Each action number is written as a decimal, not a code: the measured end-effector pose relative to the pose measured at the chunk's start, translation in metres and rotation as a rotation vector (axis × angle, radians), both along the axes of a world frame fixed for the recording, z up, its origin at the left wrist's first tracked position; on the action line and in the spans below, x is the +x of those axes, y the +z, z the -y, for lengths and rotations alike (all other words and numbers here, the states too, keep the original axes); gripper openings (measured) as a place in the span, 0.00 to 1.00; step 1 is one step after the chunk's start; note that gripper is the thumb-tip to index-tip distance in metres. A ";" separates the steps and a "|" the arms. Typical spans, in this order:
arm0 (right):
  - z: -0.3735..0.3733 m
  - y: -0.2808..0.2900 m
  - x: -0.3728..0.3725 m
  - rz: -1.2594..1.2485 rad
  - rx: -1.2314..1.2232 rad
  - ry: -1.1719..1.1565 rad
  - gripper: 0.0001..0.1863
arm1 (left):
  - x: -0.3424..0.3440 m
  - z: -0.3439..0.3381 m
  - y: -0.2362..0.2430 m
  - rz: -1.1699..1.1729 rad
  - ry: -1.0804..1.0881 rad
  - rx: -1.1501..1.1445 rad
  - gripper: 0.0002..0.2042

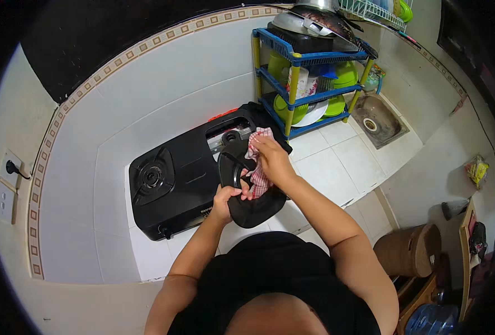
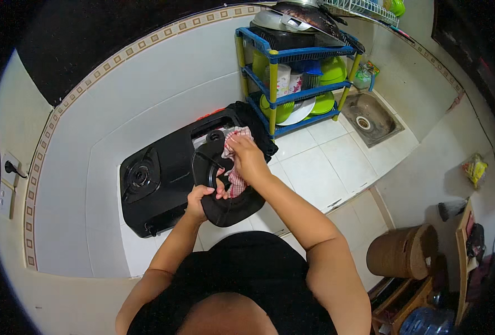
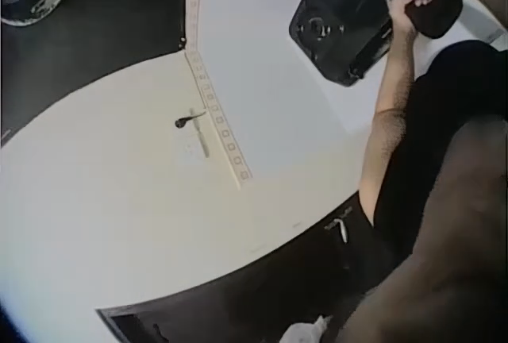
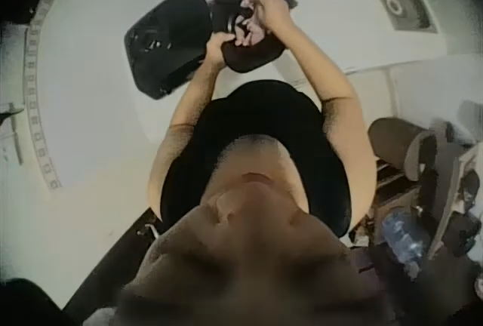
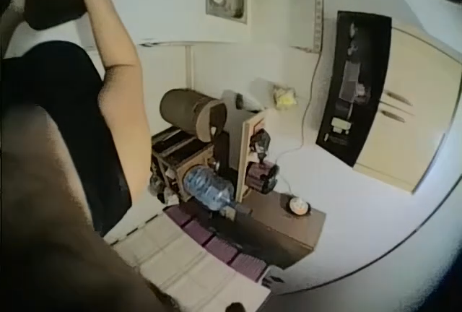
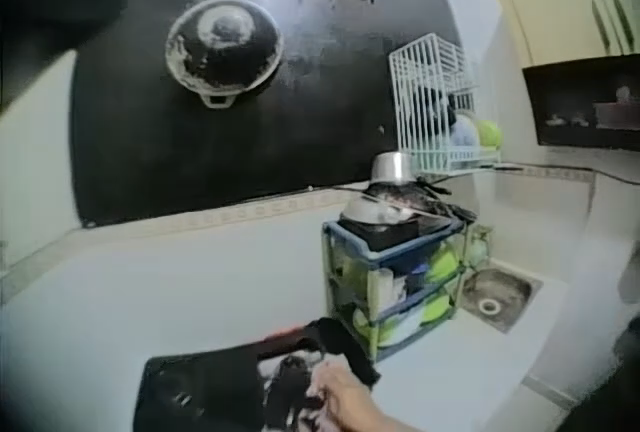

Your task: Cleaning a gas stove unit and its components using a wet cloth.

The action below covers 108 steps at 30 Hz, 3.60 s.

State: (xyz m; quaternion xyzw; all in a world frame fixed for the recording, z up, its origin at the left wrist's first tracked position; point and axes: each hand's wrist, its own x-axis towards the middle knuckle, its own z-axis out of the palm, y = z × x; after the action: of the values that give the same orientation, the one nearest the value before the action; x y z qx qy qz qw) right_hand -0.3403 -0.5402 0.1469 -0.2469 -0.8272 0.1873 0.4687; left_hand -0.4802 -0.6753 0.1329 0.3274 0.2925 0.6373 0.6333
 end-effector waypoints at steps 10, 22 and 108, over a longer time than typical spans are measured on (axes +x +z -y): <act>0.044 0.044 0.016 0.049 -0.393 -0.096 0.10 | -0.005 -0.019 0.005 0.201 0.222 -0.180 0.31; 0.059 0.037 -0.032 -0.164 -0.026 0.205 0.15 | 0.017 -0.025 0.025 -0.004 0.304 -0.058 0.34; -0.008 0.002 0.028 0.186 0.317 0.045 0.14 | -0.021 0.000 0.016 0.156 0.035 -0.071 0.25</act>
State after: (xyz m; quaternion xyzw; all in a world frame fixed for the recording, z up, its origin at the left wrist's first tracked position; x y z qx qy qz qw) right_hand -0.3123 -0.5325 0.1489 -0.1676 -0.8915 0.0411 0.4188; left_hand -0.5015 -0.6757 0.1487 0.2490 0.2702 0.6611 0.6541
